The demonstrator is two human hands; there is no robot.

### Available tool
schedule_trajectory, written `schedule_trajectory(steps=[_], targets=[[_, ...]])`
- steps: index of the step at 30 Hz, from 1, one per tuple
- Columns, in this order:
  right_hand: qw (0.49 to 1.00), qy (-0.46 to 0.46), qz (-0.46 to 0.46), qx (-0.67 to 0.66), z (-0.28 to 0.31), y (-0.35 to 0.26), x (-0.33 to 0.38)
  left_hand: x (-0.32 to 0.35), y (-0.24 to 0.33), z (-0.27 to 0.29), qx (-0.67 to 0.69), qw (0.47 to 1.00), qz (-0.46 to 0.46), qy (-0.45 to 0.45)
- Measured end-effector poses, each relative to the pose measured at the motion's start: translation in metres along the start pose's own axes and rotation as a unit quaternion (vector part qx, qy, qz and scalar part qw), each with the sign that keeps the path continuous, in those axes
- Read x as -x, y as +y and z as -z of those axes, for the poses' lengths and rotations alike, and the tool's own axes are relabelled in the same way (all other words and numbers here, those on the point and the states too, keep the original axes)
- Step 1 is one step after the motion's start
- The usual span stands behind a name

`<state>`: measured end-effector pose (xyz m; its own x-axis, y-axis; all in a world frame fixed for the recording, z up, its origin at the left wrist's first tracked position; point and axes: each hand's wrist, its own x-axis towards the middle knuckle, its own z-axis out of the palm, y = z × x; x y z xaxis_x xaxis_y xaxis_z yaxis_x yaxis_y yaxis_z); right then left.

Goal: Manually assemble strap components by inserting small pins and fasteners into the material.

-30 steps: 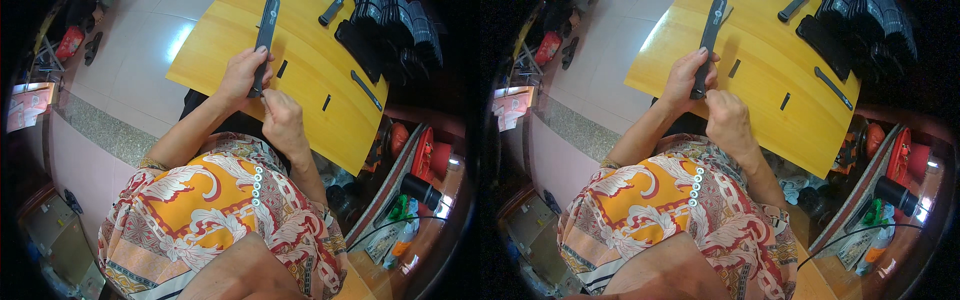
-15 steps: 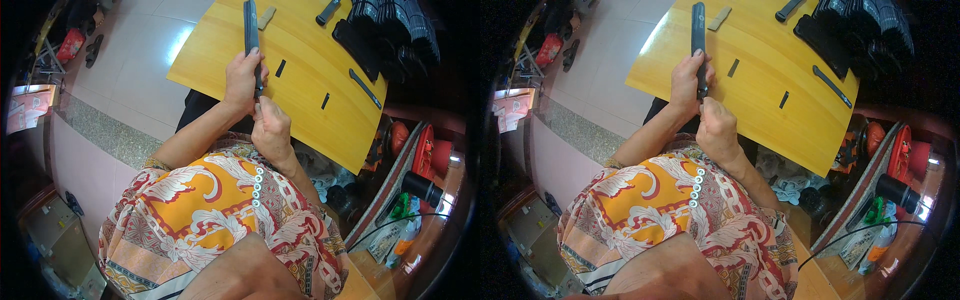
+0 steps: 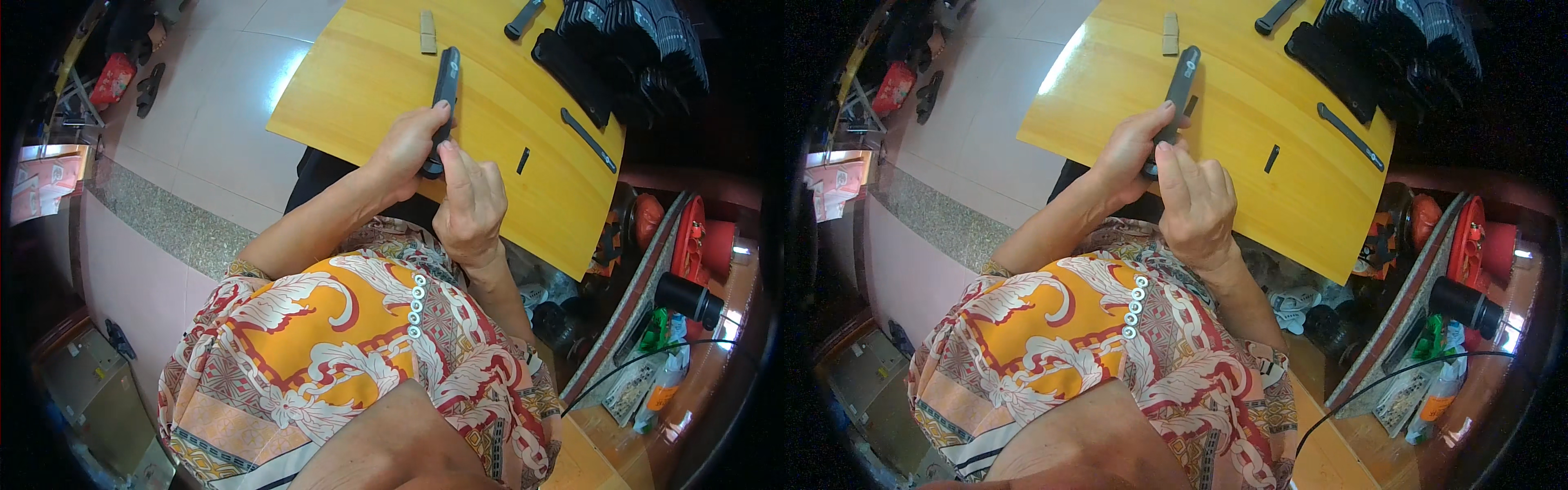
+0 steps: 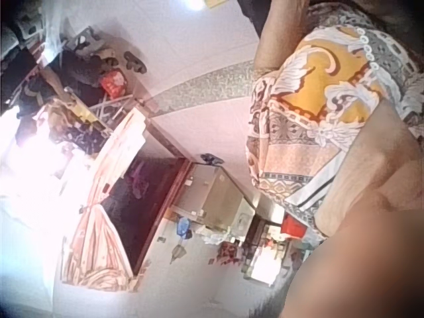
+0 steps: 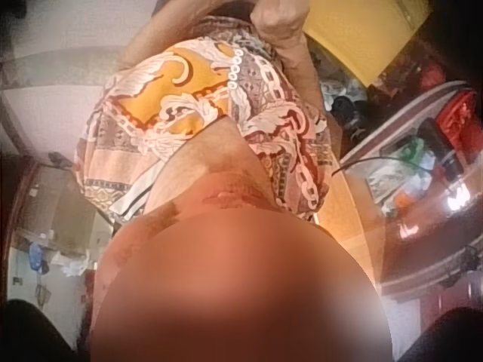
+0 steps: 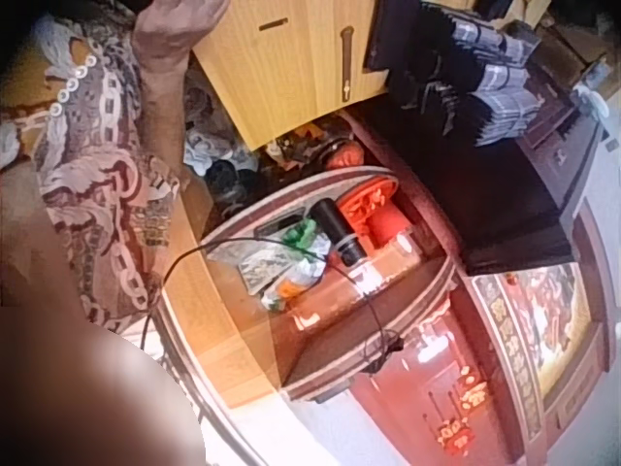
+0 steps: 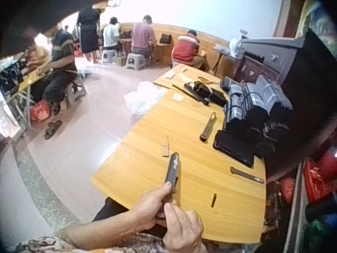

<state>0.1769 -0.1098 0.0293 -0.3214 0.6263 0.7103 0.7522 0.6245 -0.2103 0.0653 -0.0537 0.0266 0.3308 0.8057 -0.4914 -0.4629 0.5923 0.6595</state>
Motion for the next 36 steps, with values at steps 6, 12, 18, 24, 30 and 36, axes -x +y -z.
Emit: schedule_trajectory(steps=[6, 12, 18, 24, 30, 36], targets=[[0.996, 0.036, -0.062, -0.047, 0.000, -0.001, 0.003, 0.019, -0.001, 0.014, 0.089, 0.980, 0.065, -0.164], [0.991, 0.034, -0.085, -0.097, -0.003, -0.001, 0.003, 0.031, -0.006, 0.026, -0.097, 0.972, -0.117, -0.177], [0.989, 0.017, -0.079, -0.122, 0.001, 0.004, -0.002, 0.023, -0.006, 0.034, -0.267, 0.915, -0.217, -0.211], [0.961, -0.014, -0.172, -0.218, 0.000, 0.007, -0.009, 0.025, -0.010, 0.032, -0.322, 0.890, -0.259, -0.194], [0.973, -0.047, -0.115, -0.194, -0.005, 0.008, -0.011, 0.022, -0.017, 0.038, -0.127, 0.963, -0.148, -0.183], [0.996, -0.012, -0.024, -0.088, -0.013, 0.014, -0.012, 0.024, -0.017, 0.023, -0.139, 0.972, -0.177, -0.072]])
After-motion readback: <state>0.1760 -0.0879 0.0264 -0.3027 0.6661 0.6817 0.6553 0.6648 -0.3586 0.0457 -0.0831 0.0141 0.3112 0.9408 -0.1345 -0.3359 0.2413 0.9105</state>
